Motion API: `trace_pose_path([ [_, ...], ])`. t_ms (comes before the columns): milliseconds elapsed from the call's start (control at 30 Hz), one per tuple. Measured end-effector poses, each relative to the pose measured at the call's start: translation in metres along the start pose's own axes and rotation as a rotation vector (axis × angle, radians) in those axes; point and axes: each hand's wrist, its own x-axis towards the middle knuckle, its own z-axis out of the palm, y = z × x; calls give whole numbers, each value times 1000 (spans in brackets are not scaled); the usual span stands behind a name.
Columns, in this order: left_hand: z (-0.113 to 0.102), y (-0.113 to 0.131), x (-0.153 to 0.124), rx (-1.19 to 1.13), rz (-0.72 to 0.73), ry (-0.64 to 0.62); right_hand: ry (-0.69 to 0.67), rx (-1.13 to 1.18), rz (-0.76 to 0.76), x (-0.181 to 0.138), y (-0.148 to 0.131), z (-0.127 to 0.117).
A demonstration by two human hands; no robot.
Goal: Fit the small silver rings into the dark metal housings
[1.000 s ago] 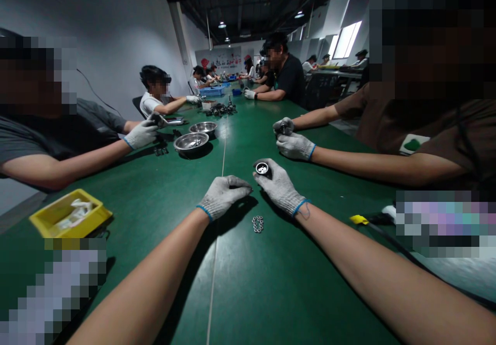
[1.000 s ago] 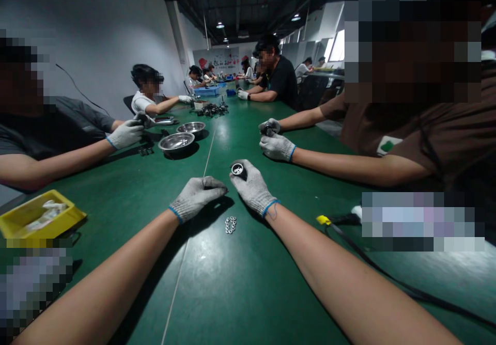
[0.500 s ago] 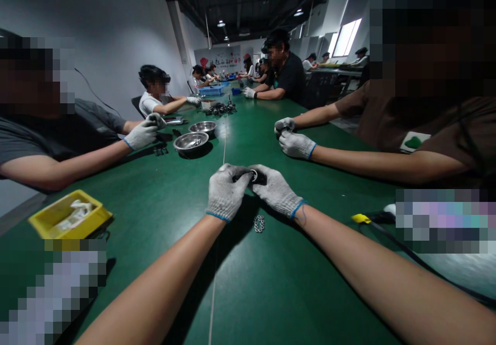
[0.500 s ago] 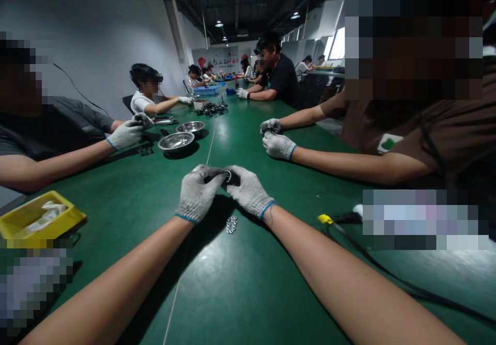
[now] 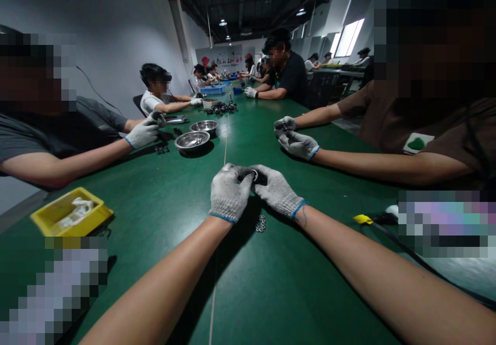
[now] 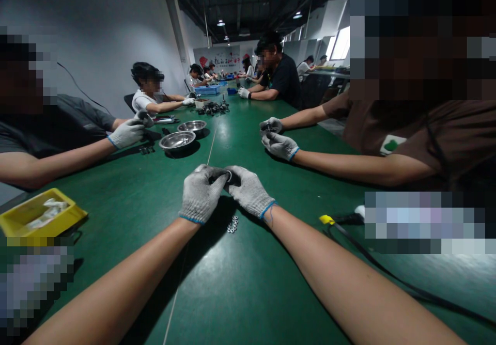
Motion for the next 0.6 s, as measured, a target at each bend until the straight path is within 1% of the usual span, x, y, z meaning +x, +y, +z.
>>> trace_pose_path([
  [233, -3, -2, 2, 96, 46, -44, -11, 2, 2, 0, 0, 0],
  [333, -5, -3, 2, 143, 96, -81, -15, 37, 14, 0, -1, 0],
  [400, -7, -4, 1, 187, 157, -103, -7, 61, 25, 0, -2, 0],
  [600, -13, -7, -5, 386, 403, -155, 23, 119, 55, 2, -1, -1],
])
